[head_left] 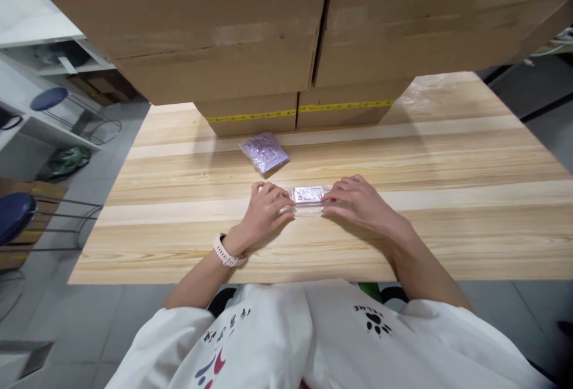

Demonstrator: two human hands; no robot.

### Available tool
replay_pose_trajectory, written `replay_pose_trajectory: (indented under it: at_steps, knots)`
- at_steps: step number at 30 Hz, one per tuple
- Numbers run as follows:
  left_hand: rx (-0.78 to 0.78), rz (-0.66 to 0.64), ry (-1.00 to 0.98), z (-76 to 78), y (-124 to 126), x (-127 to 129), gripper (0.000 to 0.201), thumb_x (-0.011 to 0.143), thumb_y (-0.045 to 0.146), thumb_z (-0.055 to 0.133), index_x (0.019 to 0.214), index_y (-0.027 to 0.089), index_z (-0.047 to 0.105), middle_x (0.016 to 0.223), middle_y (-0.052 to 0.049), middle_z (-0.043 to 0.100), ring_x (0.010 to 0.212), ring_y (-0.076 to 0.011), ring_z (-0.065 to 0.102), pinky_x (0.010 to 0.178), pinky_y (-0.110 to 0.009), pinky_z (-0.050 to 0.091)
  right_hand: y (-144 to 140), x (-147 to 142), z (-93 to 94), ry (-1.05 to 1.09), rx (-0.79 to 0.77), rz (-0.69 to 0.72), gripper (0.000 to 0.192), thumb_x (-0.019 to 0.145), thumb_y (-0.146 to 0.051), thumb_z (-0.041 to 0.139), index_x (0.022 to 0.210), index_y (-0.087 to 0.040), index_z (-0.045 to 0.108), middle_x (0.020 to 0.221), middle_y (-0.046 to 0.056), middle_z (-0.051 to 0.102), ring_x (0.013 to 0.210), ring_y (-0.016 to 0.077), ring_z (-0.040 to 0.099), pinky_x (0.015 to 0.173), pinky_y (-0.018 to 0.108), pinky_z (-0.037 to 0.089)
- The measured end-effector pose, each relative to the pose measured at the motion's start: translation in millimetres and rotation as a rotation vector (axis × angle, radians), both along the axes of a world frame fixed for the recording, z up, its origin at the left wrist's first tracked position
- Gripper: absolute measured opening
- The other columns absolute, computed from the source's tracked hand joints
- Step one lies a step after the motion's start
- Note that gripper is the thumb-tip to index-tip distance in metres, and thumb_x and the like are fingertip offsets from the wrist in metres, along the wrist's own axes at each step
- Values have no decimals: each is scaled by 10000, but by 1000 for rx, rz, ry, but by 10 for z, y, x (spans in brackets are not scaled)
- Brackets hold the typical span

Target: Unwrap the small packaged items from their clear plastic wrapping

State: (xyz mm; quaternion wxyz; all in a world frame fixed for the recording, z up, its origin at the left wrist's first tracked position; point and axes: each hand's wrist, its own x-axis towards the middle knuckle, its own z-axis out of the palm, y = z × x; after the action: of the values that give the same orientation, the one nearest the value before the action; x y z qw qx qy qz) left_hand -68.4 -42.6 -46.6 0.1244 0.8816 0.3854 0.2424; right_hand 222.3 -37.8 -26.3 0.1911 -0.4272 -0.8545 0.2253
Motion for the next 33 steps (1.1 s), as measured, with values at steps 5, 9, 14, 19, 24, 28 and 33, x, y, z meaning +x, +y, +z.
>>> replay_pose_trajectory:
  at_steps: [5, 9, 14, 19, 24, 28, 33]
  knots:
    - [-73, -144, 23, 44, -96, 117, 191, 1015, 280, 598, 901, 209, 733, 972, -80, 756, 929, -232, 590, 856, -423, 446, -130, -102, 74, 13, -150, 115, 243, 1011, -388, 592, 965, -290, 809, 922, 35, 789, 821, 228, 670, 808, 395, 446]
    - [-150, -274, -73, 2, -154, 168, 206, 1041, 220, 530, 937, 201, 707, 1122, -91, 764, 1031, -226, 646, 886, -388, 540, -56, -159, -72, 103, 27, 3, 232, 990, -369, 606, 1090, -260, 785, 1181, 98, 754, 1066, 297, 643, 925, 453, 467]
    - [-251, -352, -149, -20, -218, 154, 211, 1049, 184, 489, 955, 199, 677, 1173, -102, 767, 1148, -226, 689, 986, -381, 544, 27, -151, -192, 41, -10, 0, 298, 934, -309, 669, 1218, -241, 726, 1305, 117, 704, 1219, 331, 603, 1022, 490, 445]
    - [-395, -306, -88, 110, -250, 102, 202, 1048, 247, 502, 962, 216, 683, 906, -49, 766, 827, -183, 700, 804, -327, 525, -75, -152, 60, 95, -336, -49, 329, 983, -480, 604, 1214, -289, 739, 1096, 51, 771, 906, 245, 689, 767, 350, 492]
    - [-434, -332, -53, 116, -272, 128, 225, 1051, 272, 513, 951, 208, 705, 883, -40, 745, 801, -178, 660, 779, -314, 483, -51, -122, 49, 35, -232, -251, 351, 1037, -459, 512, 1230, -286, 749, 1100, 70, 776, 916, 273, 686, 797, 386, 478]
    - [-473, -340, -63, 64, -281, 163, 208, 1040, 273, 551, 934, 206, 717, 892, -31, 748, 840, -179, 652, 834, -326, 476, 18, -61, -92, -39, 190, -418, 314, 1040, -348, 506, 1184, -212, 750, 1187, 156, 735, 1101, 350, 622, 953, 521, 460]
    - [-539, -331, -53, 67, -285, 177, 198, 1028, 250, 553, 925, 200, 715, 886, -20, 750, 841, -173, 648, 840, -324, 472, -51, -111, -72, 73, 184, -80, 242, 973, -395, 667, 1156, -248, 727, 1224, 90, 725, 1120, 299, 625, 958, 480, 511]
